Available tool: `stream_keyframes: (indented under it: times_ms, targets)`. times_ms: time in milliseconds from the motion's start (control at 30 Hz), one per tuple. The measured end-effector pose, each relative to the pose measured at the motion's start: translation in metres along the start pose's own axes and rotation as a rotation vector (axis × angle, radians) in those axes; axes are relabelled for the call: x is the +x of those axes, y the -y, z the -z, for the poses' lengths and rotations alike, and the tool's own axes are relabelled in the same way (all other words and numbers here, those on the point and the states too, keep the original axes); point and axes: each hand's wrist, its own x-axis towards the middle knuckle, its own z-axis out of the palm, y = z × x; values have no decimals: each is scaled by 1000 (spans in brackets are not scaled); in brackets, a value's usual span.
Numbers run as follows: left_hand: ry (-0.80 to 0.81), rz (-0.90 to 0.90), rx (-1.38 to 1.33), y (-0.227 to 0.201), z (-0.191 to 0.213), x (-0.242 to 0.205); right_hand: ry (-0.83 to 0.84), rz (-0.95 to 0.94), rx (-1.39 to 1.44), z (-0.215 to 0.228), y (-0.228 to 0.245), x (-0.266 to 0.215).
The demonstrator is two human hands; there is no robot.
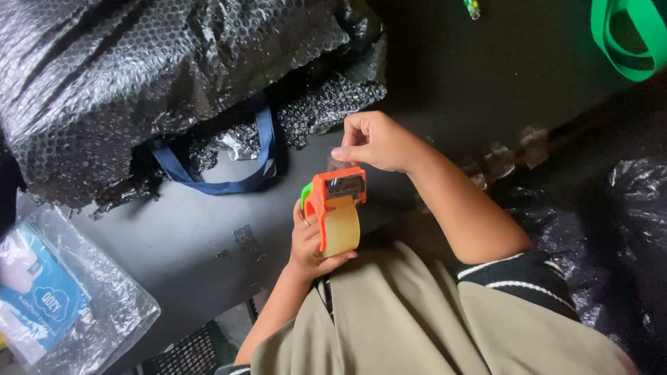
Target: The person wraps a blue tote bag in black bubble wrap on a table. They fold the bubble wrap around the bag, smooth the edges, and secure the package using a tape dispenser and clear packing tape.
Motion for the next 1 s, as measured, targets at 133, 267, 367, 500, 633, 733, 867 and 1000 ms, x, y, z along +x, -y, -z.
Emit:
stream_keyframes:
  times_ms: [133,267,367,500,633,733,867,1000]
  targets:
    - [-20,-69,31,-13,-4,19,-253,73,-350,16,-20,2]
    - [22,-110,140,-16,-3,9,-393,68,-401,45,-40,-12]
    - [-17,-77,20,-26,0,39,-237,29,-148,50,-25,-41]
    - [-19,-55,11,-2,5,-1,-112,-33,-68,56,-25,-76]
    - [-11,1,-5,7,7,-21,124,-161,-257,47,-13,-101]
    - [-24,17,-49,9,9,-25,259,-234,-497,38,-12,-106]
    - [-34,14,-77,2,10,-15,232,-214,-862,21,-21,-106]
    - [-15,0,-13,-8,11,-4,181,-82,-1142,7,-47,-113]
